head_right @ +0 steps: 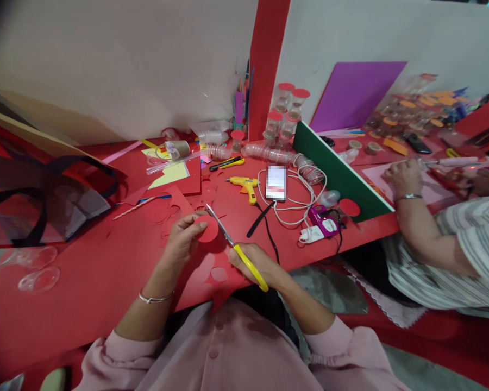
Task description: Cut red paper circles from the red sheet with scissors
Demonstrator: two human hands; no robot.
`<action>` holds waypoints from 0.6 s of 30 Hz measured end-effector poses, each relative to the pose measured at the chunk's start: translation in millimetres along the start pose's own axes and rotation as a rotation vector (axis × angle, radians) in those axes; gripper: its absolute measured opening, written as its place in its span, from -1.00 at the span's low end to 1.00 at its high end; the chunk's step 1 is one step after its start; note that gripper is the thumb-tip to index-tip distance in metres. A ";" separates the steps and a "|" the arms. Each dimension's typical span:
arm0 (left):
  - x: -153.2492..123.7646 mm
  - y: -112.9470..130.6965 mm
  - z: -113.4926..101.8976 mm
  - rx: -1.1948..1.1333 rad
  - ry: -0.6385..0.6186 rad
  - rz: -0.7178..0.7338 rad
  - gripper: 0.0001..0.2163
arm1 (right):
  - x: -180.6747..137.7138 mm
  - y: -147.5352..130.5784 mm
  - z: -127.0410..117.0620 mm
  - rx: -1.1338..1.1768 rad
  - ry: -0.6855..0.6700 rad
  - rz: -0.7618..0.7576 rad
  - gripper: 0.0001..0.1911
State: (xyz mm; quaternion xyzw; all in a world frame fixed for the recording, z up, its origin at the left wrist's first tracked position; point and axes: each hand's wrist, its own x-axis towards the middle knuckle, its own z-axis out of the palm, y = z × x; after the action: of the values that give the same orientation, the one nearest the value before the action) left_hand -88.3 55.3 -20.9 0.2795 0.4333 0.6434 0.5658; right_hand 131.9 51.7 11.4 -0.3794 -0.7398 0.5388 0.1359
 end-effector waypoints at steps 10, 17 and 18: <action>-2.2 2.2 1.1 0.026 -0.026 -0.025 -0.90 | 1.3 4.3 -1.2 -0.029 -0.005 -0.041 -0.18; -1.8 3.6 2.0 0.007 -0.027 -0.014 -0.88 | 2.4 4.5 -3.3 -0.059 -0.014 -0.052 -0.22; -1.8 4.1 2.4 0.005 -0.028 -0.014 -0.88 | 2.4 4.9 -3.4 -0.062 -0.009 -0.053 -0.23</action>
State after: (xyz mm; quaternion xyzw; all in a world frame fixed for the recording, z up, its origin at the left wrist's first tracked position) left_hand -87.9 54.2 -15.9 0.2870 0.4290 0.6343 0.5756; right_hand 134.4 56.3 7.8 -0.3613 -0.7665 0.5136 0.1349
